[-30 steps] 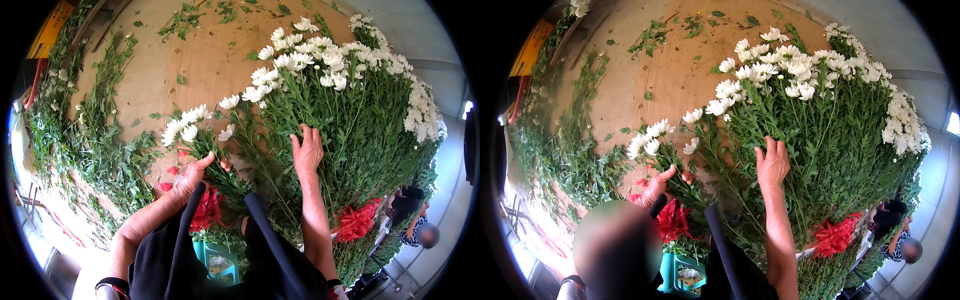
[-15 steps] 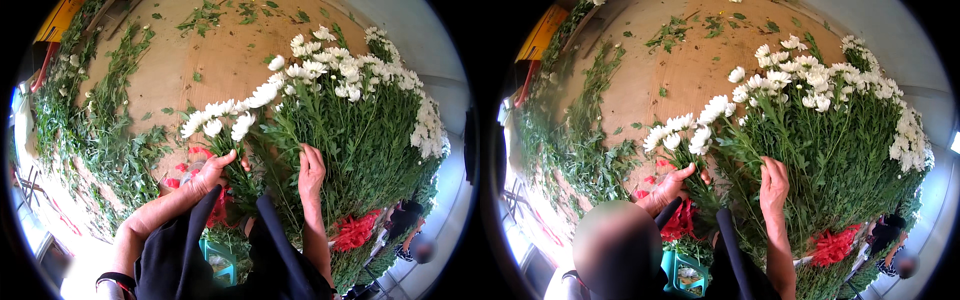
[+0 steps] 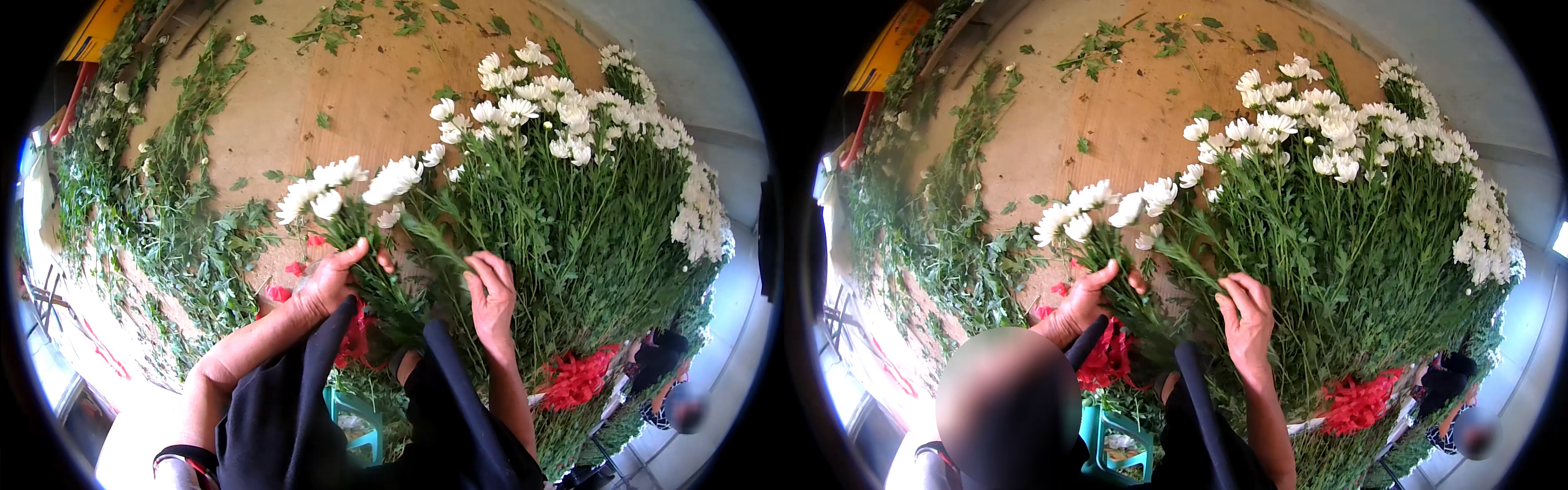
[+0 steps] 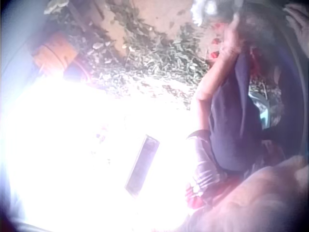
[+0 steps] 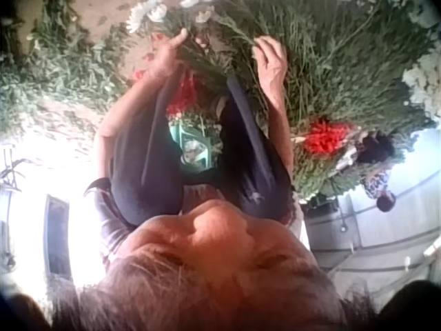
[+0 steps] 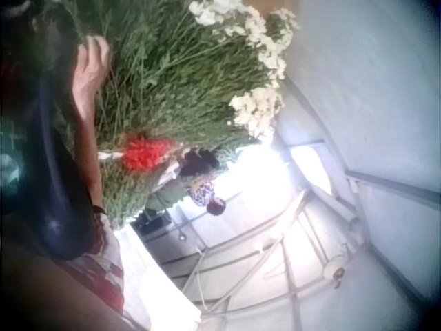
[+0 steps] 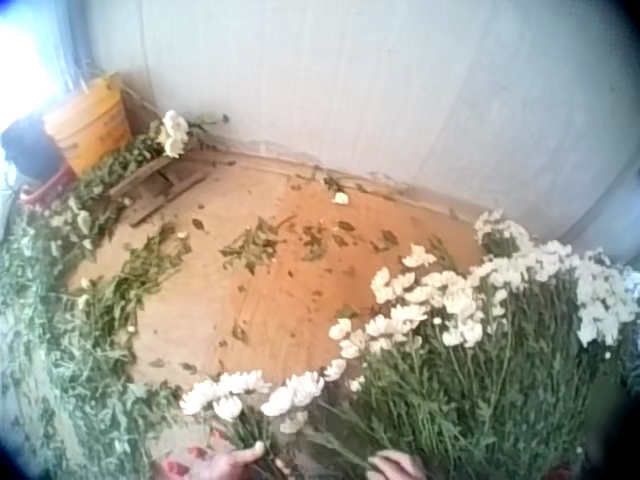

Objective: The person gathers white flowers into bunches by hand, pulls off excess leaves, and ties each bunch together with a red ribbon.

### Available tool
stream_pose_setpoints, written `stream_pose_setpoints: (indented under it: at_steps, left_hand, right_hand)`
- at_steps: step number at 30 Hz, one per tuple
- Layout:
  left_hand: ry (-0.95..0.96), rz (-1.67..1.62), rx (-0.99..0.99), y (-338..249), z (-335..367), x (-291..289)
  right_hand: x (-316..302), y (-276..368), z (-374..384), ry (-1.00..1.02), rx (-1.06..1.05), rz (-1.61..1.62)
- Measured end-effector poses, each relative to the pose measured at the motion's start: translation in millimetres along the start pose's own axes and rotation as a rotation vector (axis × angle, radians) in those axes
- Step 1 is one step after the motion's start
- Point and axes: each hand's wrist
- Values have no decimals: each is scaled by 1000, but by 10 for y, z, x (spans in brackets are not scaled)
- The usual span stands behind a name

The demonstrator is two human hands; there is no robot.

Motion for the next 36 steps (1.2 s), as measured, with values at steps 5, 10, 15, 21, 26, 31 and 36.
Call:
stream_pose_setpoints:
  at_steps: [5,10,15,21,26,31,36]
  left_hand:
    - [14,-137,56,-11,5,-210]
    - [-12,-150,52,-48,-41,-251]
    - [11,-127,96,-60,-54,-265]
    - [-5,-147,46,-63,-40,-188]
    - [-2,-79,90,-67,-22,-195]
    - [-5,-114,63,-63,22,-162]
    - [2,-70,77,-67,46,-92]
  right_hand:
    - [152,-322,358,-170,-74,-375]
    - [118,-558,276,-44,135,-222]
    - [138,-407,302,-154,-136,-435]
    - [362,-222,480,-108,-203,-360]
    - [-44,-273,1069,-292,-122,-571]
    - [-115,-438,1147,-141,-95,-605]
    - [-61,-326,1142,-137,-84,-538]
Point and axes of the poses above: each hand's wrist, its own z-axis towards the middle knuckle, its own x-axis out of the palm, y = z × x, and after that the axes turned 6 degrees about x, right-handed
